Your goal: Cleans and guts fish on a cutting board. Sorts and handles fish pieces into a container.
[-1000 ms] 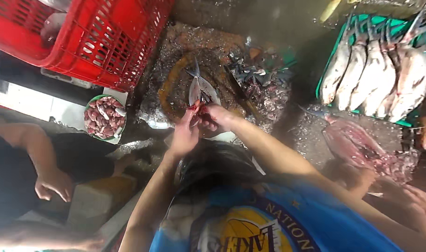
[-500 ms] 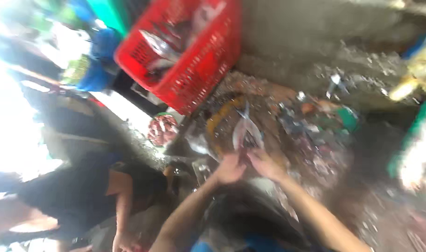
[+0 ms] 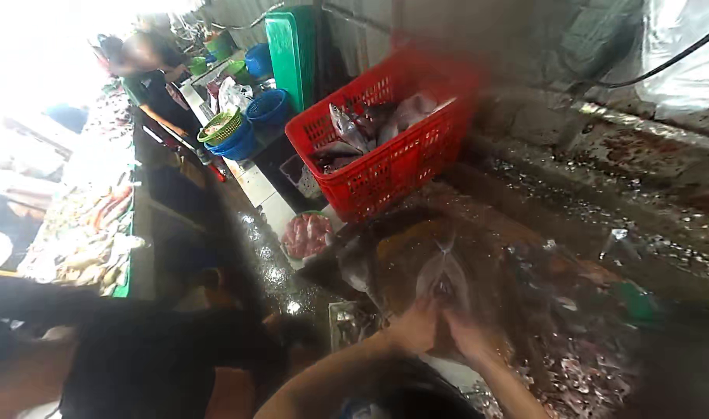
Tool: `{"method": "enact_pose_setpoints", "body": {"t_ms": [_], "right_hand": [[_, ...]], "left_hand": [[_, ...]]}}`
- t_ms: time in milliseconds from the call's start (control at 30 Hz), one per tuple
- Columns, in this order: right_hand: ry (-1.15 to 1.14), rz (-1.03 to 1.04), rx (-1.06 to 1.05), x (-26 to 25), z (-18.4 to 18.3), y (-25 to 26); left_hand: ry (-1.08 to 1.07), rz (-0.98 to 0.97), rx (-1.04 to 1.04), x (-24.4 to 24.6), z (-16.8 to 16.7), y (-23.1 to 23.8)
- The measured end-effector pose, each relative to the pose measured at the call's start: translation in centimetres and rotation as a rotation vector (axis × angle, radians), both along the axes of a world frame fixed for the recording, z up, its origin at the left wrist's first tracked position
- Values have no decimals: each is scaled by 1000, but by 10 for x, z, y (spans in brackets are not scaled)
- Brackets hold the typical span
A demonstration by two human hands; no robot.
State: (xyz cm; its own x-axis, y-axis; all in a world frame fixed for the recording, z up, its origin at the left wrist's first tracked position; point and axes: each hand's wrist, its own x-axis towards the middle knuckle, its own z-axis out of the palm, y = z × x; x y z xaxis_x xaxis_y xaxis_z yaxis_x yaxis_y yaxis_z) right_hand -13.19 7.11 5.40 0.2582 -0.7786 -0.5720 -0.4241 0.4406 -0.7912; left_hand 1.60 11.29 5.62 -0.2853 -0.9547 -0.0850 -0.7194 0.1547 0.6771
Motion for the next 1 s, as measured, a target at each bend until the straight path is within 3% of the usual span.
{"method": "enact_pose_setpoints", "body": {"t_ms": [267, 400, 500, 600, 667, 767, 800, 867, 900, 1000], "right_hand": [[-13, -207, -26, 16, -20, 14], [29, -196, -64, 20, -19, 20], [112, -59, -97, 19, -17, 21], [215, 125, -116, 8, -8, 17], [189, 126, -122, -16, 0, 8], [-6, -117, -360, -70, 13, -16], [22, -203, -478, -92, 22, -28], [277, -276, -693, -143, 27, -61], [482, -248, -672, -167, 20, -79], [860, -61, -308, -223, -13, -102]], "left_hand": [[21, 65, 2, -3, -12, 6], [34, 97, -4, -4, -15, 12], [-6, 153, 10, 1, -18, 13], [28, 362, 42, 17, -7, 7], [194, 589, 99, 42, -4, 1], [605, 944, 177, 95, -11, -3], [738, 1067, 210, 111, -13, 0], [909, 1230, 237, 141, -21, 9], [932, 1269, 223, 156, -23, 15], [1047, 1338, 157, 182, -25, 28]]}}
